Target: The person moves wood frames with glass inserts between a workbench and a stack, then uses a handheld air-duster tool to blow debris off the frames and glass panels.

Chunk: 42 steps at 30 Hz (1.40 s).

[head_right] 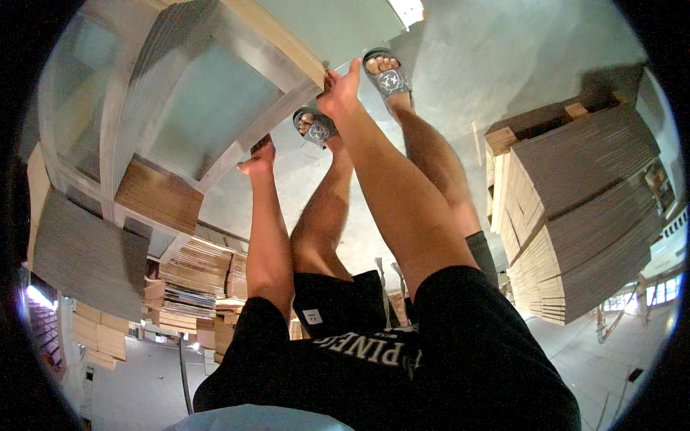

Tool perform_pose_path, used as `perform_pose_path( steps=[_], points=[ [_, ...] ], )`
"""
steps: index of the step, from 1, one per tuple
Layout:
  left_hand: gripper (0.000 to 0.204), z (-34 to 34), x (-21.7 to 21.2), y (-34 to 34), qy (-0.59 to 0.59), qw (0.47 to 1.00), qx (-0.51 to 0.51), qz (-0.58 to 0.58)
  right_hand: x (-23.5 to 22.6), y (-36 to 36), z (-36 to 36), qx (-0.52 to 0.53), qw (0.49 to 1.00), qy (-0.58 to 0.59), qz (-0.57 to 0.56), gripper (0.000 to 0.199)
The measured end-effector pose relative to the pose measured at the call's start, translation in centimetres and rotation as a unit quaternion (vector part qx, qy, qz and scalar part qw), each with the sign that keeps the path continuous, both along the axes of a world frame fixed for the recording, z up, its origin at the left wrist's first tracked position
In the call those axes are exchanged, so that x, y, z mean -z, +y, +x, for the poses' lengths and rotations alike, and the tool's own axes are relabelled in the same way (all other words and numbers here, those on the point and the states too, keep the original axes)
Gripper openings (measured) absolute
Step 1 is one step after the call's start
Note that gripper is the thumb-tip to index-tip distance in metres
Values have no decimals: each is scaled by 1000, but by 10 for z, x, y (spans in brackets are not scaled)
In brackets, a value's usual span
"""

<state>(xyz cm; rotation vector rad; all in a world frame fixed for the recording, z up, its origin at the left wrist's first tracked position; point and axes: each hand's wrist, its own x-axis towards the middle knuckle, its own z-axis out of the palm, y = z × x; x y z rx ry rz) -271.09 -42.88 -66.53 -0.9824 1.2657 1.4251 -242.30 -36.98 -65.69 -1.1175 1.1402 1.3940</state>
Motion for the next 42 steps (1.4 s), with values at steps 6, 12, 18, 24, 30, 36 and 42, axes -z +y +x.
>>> perform_pose_path(
  steps=[6,12,18,24,30,36,42],
  points=[
    [77,-4,10,16,32,993,115,-3,5,-6,-16,18,999,-46,-12,94],
    [71,-52,18,3,80,986,81,-122,-11,6,-23,0,1000,2,-29,77],
    [69,-33,-1,20,65,993,98,-15,9,-15,5,-125,989,-56,57,78],
    [70,-56,-5,10,34,998,46,9,-2,10,33,-586,770,-187,169,84],
    [66,-52,-16,18,49,993,98,35,-31,25,25,-637,746,-147,131,98],
    [74,-50,-38,9,-5,998,-13,69,-41,25,19,-645,705,-273,112,101],
    [76,-58,-37,12,-29,997,6,69,-39,33,30,-642,709,-255,143,96]
  ],
)
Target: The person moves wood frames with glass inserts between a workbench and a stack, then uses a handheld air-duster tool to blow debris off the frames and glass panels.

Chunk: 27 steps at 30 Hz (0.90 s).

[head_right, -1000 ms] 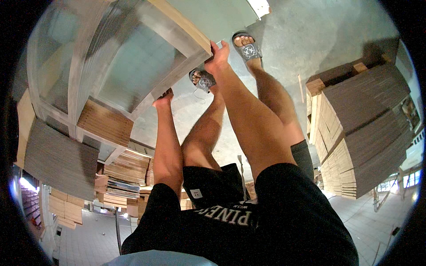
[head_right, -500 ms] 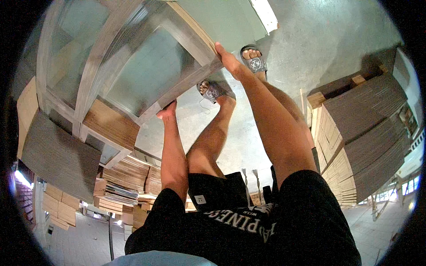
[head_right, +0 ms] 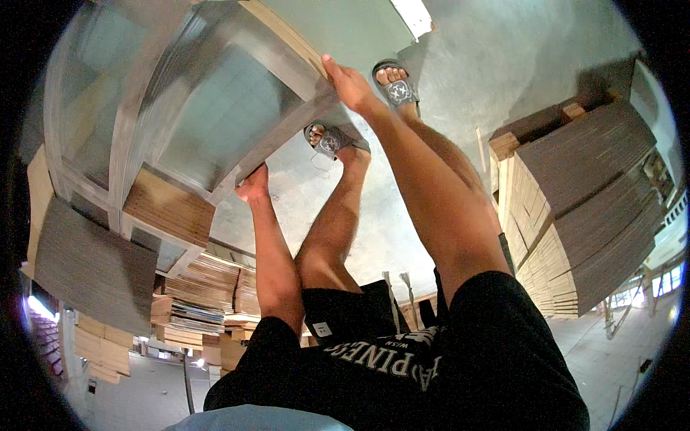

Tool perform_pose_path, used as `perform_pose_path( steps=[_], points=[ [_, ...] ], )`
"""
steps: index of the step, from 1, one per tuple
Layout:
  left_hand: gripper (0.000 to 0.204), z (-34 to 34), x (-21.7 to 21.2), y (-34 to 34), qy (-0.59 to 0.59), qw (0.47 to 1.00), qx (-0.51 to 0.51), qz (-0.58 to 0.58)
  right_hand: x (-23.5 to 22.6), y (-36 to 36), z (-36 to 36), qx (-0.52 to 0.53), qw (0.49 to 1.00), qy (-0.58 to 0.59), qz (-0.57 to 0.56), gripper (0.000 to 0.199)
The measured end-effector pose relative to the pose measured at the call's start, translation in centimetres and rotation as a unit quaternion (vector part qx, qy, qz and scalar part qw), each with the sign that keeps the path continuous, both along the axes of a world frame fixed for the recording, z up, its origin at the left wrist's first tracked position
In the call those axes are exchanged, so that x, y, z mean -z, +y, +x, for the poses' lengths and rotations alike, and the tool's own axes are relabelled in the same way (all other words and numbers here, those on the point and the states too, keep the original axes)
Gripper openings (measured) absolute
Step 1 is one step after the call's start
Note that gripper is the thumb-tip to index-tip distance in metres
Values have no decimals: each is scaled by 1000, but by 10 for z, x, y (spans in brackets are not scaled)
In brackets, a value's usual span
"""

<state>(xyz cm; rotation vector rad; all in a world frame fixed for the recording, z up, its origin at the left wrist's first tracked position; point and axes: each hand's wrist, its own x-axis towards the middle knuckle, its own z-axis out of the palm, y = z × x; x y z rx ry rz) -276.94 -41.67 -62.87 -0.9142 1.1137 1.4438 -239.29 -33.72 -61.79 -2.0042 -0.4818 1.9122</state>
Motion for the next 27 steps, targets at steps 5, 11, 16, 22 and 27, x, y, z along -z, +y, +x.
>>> perform_pose_path(
  steps=[5,11,16,22,27],
  points=[
    [70,25,6,4,35,998,50,-9,53,-11,11,71,996,-25,41,85],
    [69,1,25,-2,64,995,70,-21,66,-2,-13,85,996,-19,17,81],
    [69,15,25,-14,31,996,80,-9,72,5,-1,54,998,18,-1,82],
    [57,113,-36,-70,89,567,807,-141,20,-45,22,118,991,-50,41,78],
    [39,256,-170,-63,112,634,764,37,-92,-150,92,159,987,14,21,66]
  ],
)
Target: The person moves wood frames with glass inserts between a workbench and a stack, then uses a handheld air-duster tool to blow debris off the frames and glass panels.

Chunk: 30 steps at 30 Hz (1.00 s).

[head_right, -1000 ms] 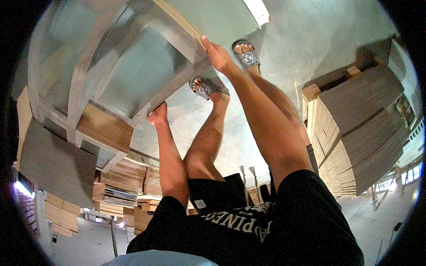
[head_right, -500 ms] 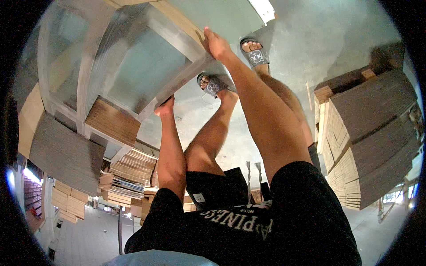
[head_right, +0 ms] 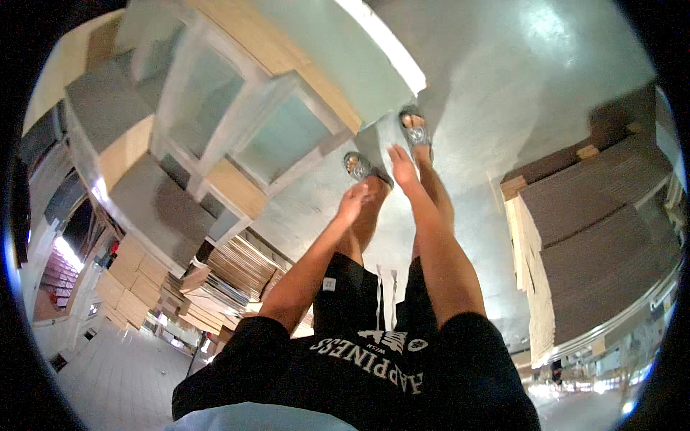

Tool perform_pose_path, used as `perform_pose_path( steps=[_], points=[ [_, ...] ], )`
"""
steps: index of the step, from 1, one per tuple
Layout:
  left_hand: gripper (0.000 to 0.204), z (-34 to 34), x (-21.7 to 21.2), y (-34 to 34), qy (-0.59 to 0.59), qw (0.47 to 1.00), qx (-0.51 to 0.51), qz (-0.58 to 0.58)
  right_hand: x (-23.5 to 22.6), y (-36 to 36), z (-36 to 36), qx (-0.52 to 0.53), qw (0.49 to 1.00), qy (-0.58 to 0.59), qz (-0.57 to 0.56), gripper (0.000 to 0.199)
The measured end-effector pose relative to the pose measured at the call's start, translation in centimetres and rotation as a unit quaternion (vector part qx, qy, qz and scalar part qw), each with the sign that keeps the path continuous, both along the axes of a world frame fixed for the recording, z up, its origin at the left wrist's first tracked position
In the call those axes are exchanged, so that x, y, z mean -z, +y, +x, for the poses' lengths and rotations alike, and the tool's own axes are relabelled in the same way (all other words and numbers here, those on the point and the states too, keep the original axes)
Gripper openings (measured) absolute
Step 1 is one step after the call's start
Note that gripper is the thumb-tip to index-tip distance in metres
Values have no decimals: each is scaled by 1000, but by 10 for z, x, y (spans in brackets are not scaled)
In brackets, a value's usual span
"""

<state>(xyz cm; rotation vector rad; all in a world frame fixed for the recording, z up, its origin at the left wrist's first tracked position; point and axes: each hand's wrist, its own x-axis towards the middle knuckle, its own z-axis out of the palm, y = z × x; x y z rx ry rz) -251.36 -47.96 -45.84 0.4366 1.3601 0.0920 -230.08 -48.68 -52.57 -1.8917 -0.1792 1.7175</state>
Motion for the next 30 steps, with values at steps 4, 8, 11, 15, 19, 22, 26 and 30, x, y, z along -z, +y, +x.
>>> perform_pose_path(
  steps=[4,8,11,15,19,22,26,30],
  points=[
    [42,83,-140,27,-26,995,97,13,-152,-56,109,146,987,26,65,58],
    [42,122,-207,66,-29,955,254,149,-223,-150,188,182,974,-93,96,48],
    [47,150,-265,126,25,973,173,153,-282,-126,232,226,968,-65,89,42],
    [54,228,-317,184,45,953,206,215,-385,-74,316,356,924,26,133,52],
    [45,351,-365,222,-7,935,243,260,-429,-33,412,419,883,42,207,59],
    [51,458,-406,233,-48,903,295,308,-449,-12,492,469,847,75,239,65],
    [52,603,-428,283,-113,861,321,379,-469,7,622,522,806,92,263,75],
    [52,771,-465,371,-153,845,261,441,-497,37,769,543,802,48,242,89]
  ],
)
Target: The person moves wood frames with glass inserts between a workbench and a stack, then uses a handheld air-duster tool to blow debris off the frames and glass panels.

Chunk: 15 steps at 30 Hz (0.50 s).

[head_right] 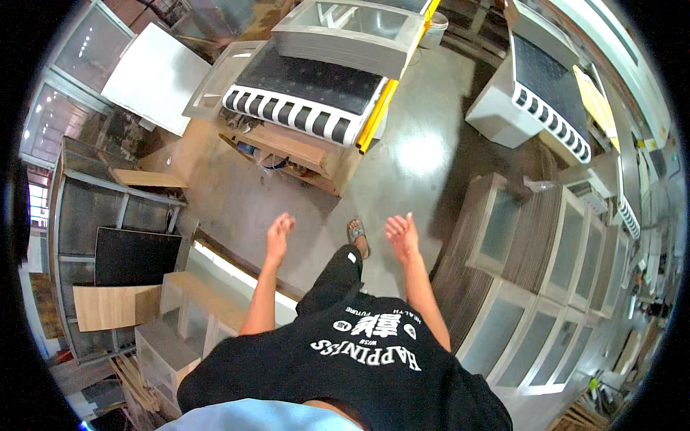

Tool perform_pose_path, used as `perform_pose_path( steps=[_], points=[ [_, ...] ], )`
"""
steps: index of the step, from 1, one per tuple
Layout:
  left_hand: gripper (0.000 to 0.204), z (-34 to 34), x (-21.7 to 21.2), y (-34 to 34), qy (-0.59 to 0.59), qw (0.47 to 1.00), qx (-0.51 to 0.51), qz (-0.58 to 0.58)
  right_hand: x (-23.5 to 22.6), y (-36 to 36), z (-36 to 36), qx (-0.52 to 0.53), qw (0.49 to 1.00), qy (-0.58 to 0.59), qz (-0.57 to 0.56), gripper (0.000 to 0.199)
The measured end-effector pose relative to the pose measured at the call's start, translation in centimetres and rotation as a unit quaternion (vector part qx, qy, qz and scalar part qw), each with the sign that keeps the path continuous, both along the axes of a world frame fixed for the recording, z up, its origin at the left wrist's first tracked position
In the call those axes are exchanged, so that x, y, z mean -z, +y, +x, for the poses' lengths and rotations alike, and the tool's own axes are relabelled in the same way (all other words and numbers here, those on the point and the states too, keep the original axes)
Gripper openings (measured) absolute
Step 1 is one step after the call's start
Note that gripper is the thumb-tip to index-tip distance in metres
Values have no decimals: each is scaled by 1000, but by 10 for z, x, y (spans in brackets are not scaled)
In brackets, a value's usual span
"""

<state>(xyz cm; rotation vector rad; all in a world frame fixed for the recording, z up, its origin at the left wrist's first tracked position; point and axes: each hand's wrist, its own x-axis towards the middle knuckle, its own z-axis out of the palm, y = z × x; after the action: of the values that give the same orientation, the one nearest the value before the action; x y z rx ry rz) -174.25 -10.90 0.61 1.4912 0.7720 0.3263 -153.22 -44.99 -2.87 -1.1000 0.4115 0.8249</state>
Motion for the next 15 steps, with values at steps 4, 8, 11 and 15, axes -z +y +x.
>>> perform_pose_path(
  steps=[4,8,11,15],
  points=[
    [56,172,-48,115,-41,983,15,179,-44,29,164,18,998,-51,-41,107],
    [63,336,-96,247,-84,980,9,182,-117,79,316,11,994,-102,22,118],
    [82,460,-142,355,-47,966,-2,254,-149,130,416,-12,991,-127,33,126],
    [99,596,-185,434,62,958,62,274,-137,181,515,4,997,-73,-6,134]
  ],
)
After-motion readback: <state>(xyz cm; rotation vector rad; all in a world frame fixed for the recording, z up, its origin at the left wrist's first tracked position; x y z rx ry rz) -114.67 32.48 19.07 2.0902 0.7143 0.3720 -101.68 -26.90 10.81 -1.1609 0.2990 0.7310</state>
